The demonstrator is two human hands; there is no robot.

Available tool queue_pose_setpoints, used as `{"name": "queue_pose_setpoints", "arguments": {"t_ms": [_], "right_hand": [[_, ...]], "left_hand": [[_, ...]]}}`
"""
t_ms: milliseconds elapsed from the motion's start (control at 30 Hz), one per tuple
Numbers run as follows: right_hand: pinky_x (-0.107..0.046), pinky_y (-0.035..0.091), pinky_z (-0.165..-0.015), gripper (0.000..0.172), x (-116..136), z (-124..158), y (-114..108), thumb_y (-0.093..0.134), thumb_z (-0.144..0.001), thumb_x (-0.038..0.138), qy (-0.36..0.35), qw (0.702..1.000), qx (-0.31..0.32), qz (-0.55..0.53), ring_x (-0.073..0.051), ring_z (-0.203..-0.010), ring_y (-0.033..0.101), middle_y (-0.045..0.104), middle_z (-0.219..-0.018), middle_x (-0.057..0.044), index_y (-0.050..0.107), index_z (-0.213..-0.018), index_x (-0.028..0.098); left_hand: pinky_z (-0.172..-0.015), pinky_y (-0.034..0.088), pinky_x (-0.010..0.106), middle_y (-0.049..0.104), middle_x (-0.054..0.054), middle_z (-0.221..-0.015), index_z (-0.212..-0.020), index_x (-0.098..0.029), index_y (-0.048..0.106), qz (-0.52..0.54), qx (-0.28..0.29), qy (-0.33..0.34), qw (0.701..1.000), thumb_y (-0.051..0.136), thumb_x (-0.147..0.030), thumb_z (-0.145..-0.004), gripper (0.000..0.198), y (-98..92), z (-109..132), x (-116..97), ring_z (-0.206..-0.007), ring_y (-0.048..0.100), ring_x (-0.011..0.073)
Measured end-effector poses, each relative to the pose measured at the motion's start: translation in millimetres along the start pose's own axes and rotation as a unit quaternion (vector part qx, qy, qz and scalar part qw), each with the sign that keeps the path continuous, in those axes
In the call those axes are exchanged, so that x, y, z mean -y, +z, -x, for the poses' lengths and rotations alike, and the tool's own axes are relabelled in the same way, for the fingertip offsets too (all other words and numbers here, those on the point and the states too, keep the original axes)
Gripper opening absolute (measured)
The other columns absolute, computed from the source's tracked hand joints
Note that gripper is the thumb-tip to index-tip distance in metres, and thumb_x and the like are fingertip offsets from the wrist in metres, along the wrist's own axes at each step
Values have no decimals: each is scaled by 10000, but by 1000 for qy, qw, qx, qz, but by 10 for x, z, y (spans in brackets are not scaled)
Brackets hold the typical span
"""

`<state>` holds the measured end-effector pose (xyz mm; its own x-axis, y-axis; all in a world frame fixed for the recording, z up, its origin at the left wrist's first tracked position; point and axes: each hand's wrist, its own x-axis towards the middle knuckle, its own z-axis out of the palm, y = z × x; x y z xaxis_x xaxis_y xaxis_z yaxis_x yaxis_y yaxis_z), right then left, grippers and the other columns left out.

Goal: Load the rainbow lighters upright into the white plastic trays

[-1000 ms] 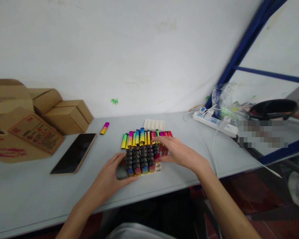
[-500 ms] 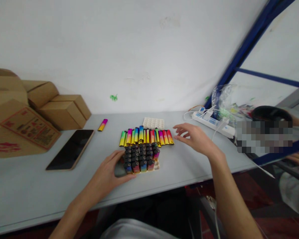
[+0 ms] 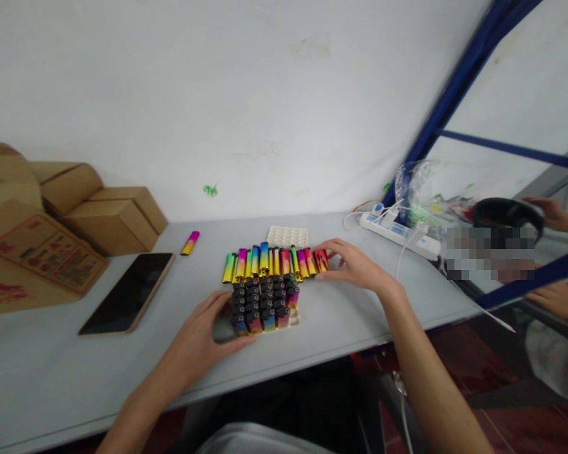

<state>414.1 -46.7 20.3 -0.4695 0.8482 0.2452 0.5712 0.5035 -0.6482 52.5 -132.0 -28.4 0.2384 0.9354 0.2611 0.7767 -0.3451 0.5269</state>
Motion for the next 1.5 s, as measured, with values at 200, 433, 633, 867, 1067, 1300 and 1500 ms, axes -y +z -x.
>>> {"name": "queue_pose_setpoints", "arguments": {"t_ms": [200, 433, 633, 867, 1067, 1300, 1500], "right_hand": [[-396, 603, -915, 363, 84, 51, -49, 801, -830, 500, 37, 980, -64, -183, -230, -1063, 691, 621, -1331, -137, 782, -1016, 189], [-363, 572, -908, 585, 286, -8, 65, 861, -789, 355, 45, 940, -103, -322, -173, -967, 686, 657, -1356, -77, 646, -1330, 297], [-286, 522, -762, 305, 384, -25, 156, 746, -909, 453, 53, 930, -15, -364, -155, -822, 667, 744, -939, -53, 698, -1011, 170], [-204, 286, -448, 316, 431, -24, 268, 580, -1001, 550, 59, 917, 0, -394, -83, -490, 345, 423, -651, 97, 511, -1034, 243], [-250, 238, -491, 509, 416, -117, 388, 537, -970, 605, 70, 962, -155, -214, -96, -553, 298, 330, -604, 63, 417, -666, 215], [-254, 248, -535, 380, 406, -123, 420, 514, -930, 432, 63, 973, -186, -120, -106, -576, 313, 321, -604, 54, 403, -635, 219], [-254, 248, -539, 436, 435, -123, 418, 514, -954, 505, 69, 977, -165, -119, -106, -581, 317, 340, -603, 55, 425, -644, 211]], "left_hand": [[-1061, 558, 456, 706, 129, -1278, -1259, -184, 643, 7, 5, 8, 1000, 781, -622, -728, 702, -7, -8, -5, -1178, 695, 343], [-1058, 560, 457, 701, 146, -1287, -1262, -167, 637, 5, 12, 7, 1000, 772, -607, -745, 692, -29, -10, -23, -1183, 694, 343], [-1103, 529, 478, 691, 161, -1326, -1285, -155, 627, -9, 8, -5, 1000, 790, -599, -726, 732, 2, 6, 28, -1221, 678, 350], [-1084, 543, 485, 705, 143, -1293, -1253, -171, 645, -10, 9, -9, 1000, 796, -632, -703, 734, -8, -2, 10, -1185, 696, 354], [-1047, 569, 461, 718, 129, -1263, -1243, -176, 650, -7, 3, 8, 1000, 787, -600, -720, 687, -15, -17, 0, -1153, 710, 343], [-1072, 551, 472, 714, 139, -1278, -1253, -175, 640, -12, 8, 2, 1000, 793, -597, -717, 699, -6, -3, 44, -1171, 705, 348], [-1055, 563, 471, 708, 150, -1288, -1267, -165, 632, -9, 2, 8, 1000, 787, -616, -719, 726, 10, -8, 30, -1177, 701, 348]]}}
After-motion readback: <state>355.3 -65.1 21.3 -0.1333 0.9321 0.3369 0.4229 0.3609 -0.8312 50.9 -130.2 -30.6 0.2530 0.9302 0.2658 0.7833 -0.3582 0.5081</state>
